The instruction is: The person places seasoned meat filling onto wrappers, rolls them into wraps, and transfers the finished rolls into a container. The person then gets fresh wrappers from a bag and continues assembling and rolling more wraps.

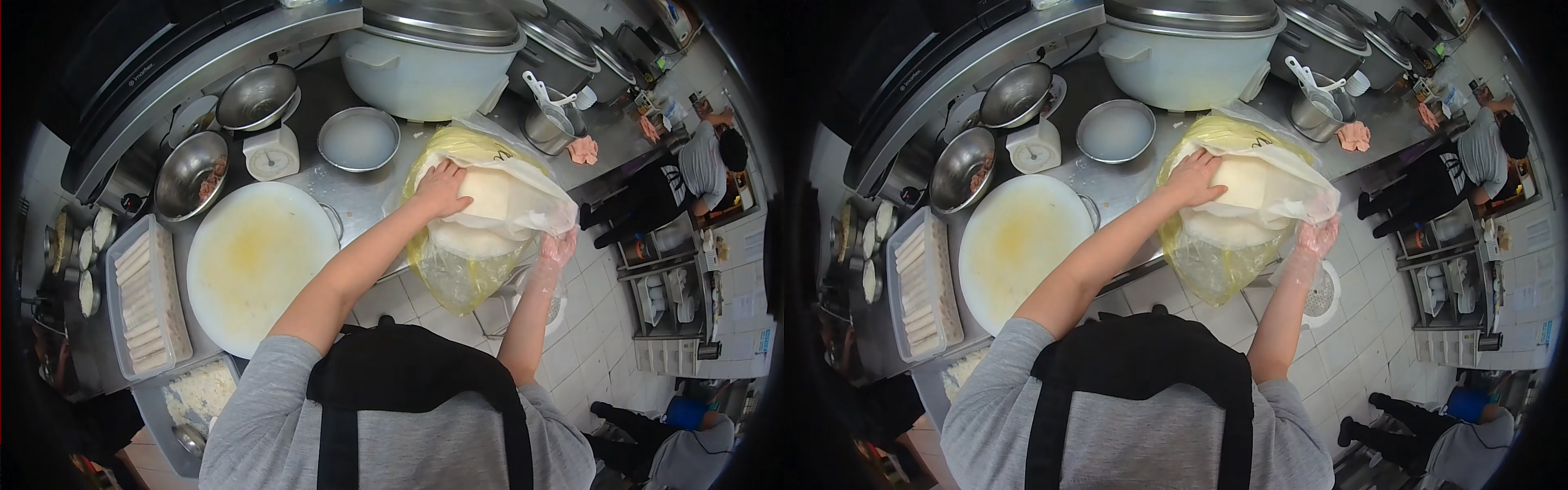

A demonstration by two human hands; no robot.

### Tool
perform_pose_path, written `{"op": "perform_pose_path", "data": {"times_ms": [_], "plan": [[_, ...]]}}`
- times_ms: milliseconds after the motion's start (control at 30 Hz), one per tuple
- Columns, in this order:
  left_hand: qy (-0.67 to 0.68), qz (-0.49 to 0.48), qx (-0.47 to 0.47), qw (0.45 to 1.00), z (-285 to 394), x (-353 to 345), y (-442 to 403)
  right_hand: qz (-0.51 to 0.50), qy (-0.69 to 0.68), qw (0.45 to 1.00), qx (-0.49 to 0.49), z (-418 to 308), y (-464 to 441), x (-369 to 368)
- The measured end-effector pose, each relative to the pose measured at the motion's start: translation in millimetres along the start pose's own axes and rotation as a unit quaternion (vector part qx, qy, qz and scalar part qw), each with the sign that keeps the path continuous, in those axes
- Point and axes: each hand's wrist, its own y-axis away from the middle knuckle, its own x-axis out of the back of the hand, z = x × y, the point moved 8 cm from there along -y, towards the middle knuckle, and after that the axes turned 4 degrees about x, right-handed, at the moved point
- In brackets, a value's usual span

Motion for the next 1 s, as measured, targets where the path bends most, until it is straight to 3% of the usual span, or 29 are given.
{"op": "perform_pose_path", "data": {"times_ms": [100,200,300,333,367,400,433,500,567,767,867,933,1000], "plan": [[-0.004,-0.016,0.008,1.0,2,5,-3,0.003,0.004,0.999,0.035,-21,-1,11],[-0.036,-0.037,0.029,0.998,19,26,-4,0.007,0.182,0.983,-0.009,-14,3,11],[-0.08,-0.029,-0.004,0.996,29,24,-23,-0.228,0.151,0.935,-0.226,5,-3,-11],[-0.064,-0.017,-0.028,0.997,32,18,-29,-0.087,0.307,0.931,-0.175,6,-14,-6],[-0.049,-0.005,-0.051,0.998,35,12,-34,-0.103,0.489,0.86,-0.104,5,-24,-23],[-0.032,0.007,-0.074,0.997,38,6,-37,-0.114,0.65,0.751,-0.028,3,-37,-39],[-0.029,0.001,-0.076,0.997,39,-1,-40,-0.119,0.783,0.608,0.049,2,-44,-57],[-0.023,-0.01,-0.077,0.997,41,-9,-41,-0.151,0.873,0.445,0.129,40,-14,-115],[-0.015,0.012,-0.084,0.996,50,-6,-31,-0.234,0.883,0.375,0.155,85,-16,-126],[-0.03,-0.002,-0.101,0.994,52,-9,-26,-0.243,0.946,0.162,0.139,130,-28,-119],[0.003,-0.006,-0.102,0.995,48,-7,-28,-0.256,0.95,0.085,0.16,138,-30,-125],[0.067,-0.016,-0.085,0.994,41,-3,-39,-0.268,0.932,0.077,0.232,135,-40,-124],[0.037,-0.003,-0.066,0.997,33,0,-49,-0.295,0.909,0.076,0.283,136,-46,-118]]}}
